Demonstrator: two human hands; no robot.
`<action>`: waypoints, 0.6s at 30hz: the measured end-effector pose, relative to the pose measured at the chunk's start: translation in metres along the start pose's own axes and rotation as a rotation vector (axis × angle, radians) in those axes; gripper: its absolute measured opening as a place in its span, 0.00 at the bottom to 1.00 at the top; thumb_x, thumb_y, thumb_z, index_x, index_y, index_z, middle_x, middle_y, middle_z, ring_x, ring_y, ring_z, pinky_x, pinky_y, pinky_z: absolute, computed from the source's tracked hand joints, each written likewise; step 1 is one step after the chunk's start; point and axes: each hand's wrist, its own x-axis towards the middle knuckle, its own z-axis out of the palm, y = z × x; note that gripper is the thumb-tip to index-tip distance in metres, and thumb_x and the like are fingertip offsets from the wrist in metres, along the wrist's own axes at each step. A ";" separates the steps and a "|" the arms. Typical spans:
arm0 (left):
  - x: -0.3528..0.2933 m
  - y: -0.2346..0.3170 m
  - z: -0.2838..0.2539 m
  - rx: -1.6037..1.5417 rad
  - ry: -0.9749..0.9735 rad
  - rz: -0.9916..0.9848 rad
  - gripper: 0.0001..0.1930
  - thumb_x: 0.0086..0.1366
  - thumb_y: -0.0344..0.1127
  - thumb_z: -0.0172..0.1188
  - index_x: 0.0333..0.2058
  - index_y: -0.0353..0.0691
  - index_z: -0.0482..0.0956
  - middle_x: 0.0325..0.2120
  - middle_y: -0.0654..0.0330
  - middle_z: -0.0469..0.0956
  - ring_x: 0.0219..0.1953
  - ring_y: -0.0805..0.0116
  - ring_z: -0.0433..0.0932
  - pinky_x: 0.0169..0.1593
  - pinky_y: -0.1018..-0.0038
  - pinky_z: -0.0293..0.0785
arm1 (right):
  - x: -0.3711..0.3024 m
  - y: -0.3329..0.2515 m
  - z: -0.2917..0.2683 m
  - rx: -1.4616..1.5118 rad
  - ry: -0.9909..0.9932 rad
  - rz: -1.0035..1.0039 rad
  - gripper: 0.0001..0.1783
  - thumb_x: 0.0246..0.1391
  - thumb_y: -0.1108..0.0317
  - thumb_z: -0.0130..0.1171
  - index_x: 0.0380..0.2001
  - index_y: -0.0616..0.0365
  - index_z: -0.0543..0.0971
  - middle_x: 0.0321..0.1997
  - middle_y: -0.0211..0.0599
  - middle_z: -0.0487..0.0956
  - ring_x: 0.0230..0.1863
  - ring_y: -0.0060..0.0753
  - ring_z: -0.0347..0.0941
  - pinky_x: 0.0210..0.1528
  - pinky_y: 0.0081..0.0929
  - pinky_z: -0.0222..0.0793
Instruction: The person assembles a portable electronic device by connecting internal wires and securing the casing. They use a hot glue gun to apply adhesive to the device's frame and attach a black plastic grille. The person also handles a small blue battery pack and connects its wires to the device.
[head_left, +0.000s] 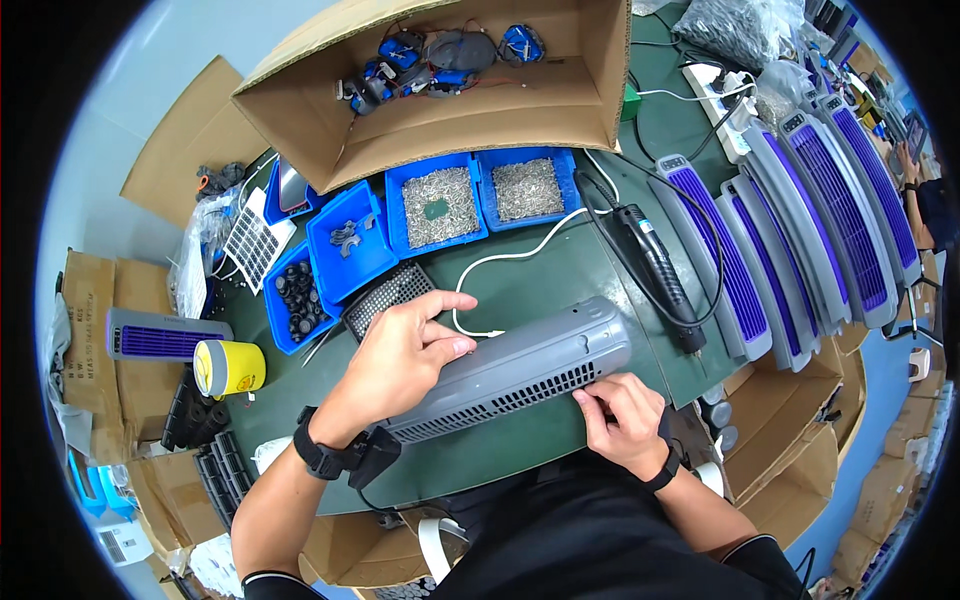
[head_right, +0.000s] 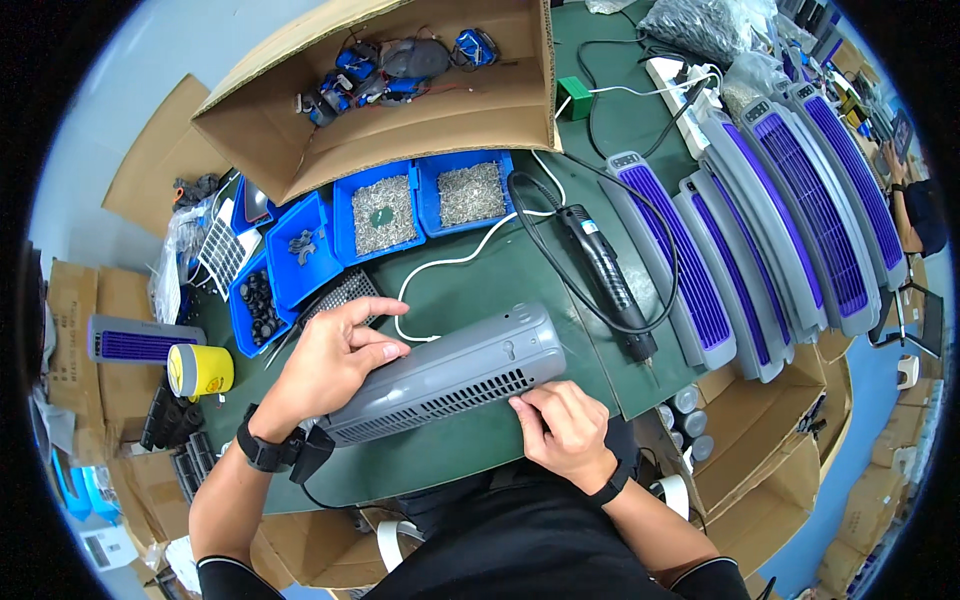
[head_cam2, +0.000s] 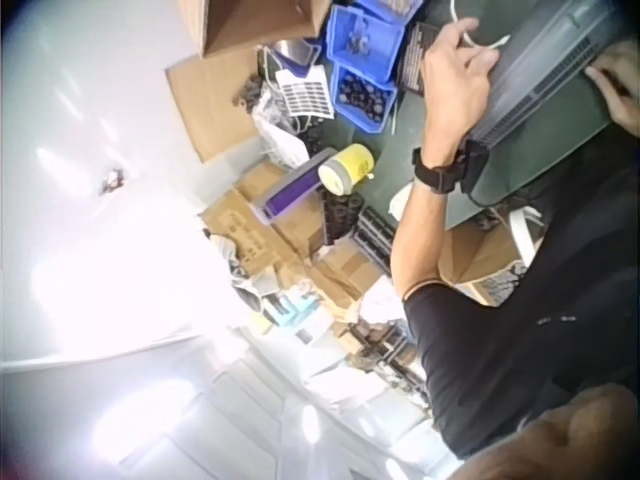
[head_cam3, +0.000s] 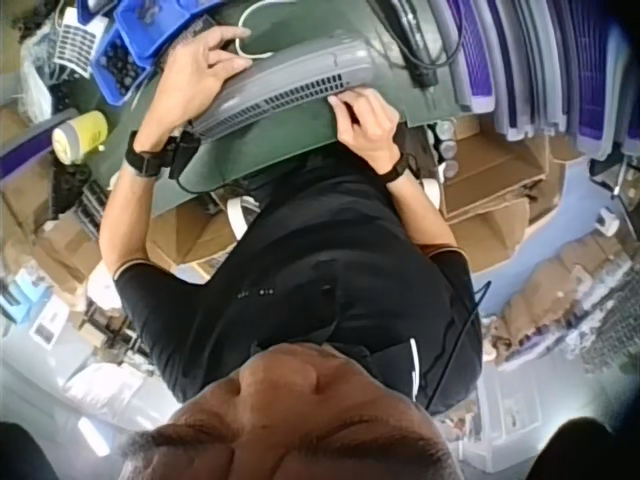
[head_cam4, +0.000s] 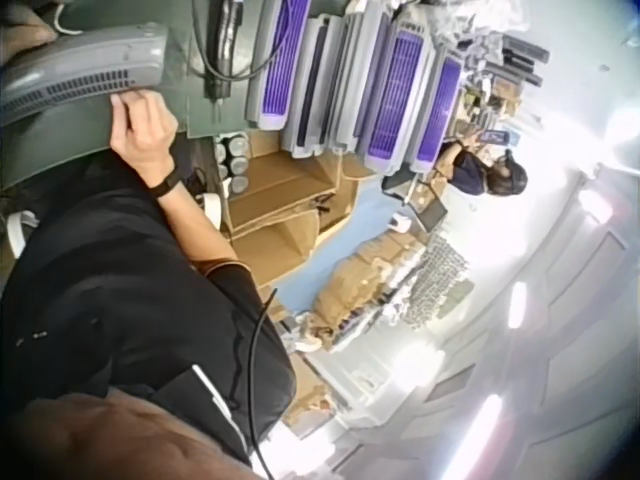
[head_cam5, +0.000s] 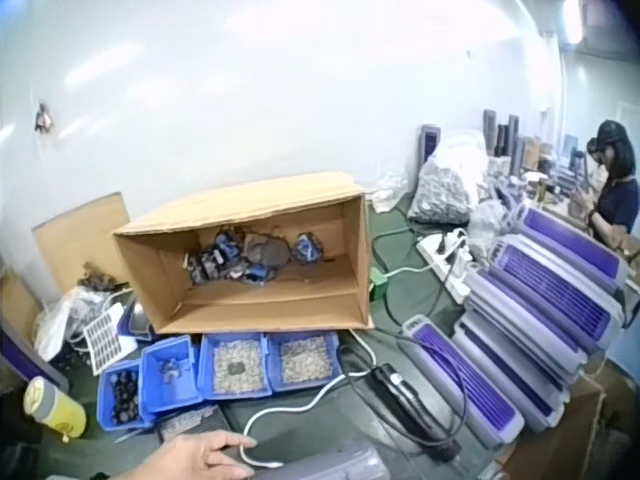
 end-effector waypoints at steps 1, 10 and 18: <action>-0.002 0.003 -0.002 -0.025 -0.043 -0.003 0.21 0.73 0.25 0.62 0.62 0.32 0.75 0.41 0.51 0.89 0.46 0.71 0.86 0.51 0.74 0.80 | 0.000 0.000 -0.001 -0.001 0.000 -0.002 0.12 0.43 0.79 0.76 0.29 0.58 0.81 0.29 0.36 0.82 0.26 0.39 0.79 0.28 0.31 0.73; 0.042 0.014 -0.021 0.304 0.199 0.266 0.16 0.69 0.20 0.59 0.55 0.29 0.79 0.46 0.47 0.87 0.53 0.55 0.86 0.55 0.66 0.81 | 0.005 0.000 -0.018 0.293 -0.022 0.167 0.09 0.48 0.78 0.75 0.30 0.61 0.83 0.29 0.38 0.83 0.28 0.37 0.80 0.30 0.27 0.75; 0.132 -0.025 -0.032 0.535 0.346 0.233 0.09 0.61 0.17 0.65 0.40 0.29 0.86 0.35 0.45 0.88 0.41 0.55 0.90 0.46 0.64 0.84 | 0.056 0.028 -0.072 -0.023 -0.078 0.087 0.14 0.53 0.77 0.72 0.44 0.66 0.85 0.49 0.49 0.86 0.55 0.56 0.83 0.58 0.43 0.79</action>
